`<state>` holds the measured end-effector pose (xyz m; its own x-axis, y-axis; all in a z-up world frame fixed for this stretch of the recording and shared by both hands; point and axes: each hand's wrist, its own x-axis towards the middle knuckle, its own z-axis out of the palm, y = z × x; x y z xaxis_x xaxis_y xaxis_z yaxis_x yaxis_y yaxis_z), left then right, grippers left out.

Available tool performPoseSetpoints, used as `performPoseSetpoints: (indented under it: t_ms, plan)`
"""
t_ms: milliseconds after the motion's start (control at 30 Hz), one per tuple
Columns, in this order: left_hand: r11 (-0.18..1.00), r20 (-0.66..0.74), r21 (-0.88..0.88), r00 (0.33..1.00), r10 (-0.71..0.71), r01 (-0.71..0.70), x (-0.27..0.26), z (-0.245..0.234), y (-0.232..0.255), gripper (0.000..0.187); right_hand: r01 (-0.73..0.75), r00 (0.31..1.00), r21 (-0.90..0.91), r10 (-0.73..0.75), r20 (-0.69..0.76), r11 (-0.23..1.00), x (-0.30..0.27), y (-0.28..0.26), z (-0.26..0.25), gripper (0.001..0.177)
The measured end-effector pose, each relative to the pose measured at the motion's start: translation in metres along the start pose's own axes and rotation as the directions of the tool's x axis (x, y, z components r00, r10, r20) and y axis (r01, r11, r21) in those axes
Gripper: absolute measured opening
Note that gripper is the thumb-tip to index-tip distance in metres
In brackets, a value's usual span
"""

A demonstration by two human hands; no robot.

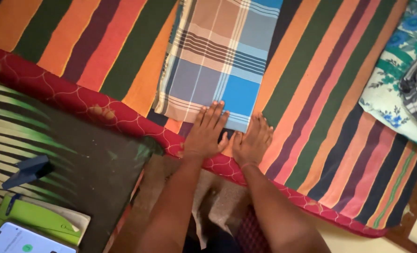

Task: Fold a plaid cloth neatly on a bed.

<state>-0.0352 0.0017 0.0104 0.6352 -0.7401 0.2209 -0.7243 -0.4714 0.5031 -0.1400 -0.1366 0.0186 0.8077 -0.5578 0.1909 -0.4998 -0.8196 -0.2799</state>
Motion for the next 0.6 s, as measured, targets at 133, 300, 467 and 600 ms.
performPoseSetpoints:
  t_ms: [133,300,467,600]
  plan:
    - [1.000,-0.009,0.017,1.000,0.005,-0.005,-0.003,0.004,-0.002,0.071,-0.030,0.999,0.001,0.030,0.032,1.000,0.000,-0.001,0.002,0.069]
    - [0.999,0.017,0.053,1.000,-0.002,0.001,-0.002,0.001,-0.001,0.071,-0.031,0.998,-0.009,0.031,0.061,0.999,0.000,-0.002,-0.001,0.069]
    - [0.999,-0.012,0.039,1.000,-0.005,0.006,-0.001,-0.007,0.002,0.068,-0.050,0.997,-0.024,0.051,0.060,0.998,0.001,-0.003,0.003,0.066]
    - [1.000,-0.049,0.022,0.999,-0.001,0.002,-0.005,-0.007,0.005,0.067,-0.002,1.000,0.017,0.002,-0.010,1.000,-0.008,0.012,0.011,0.059]
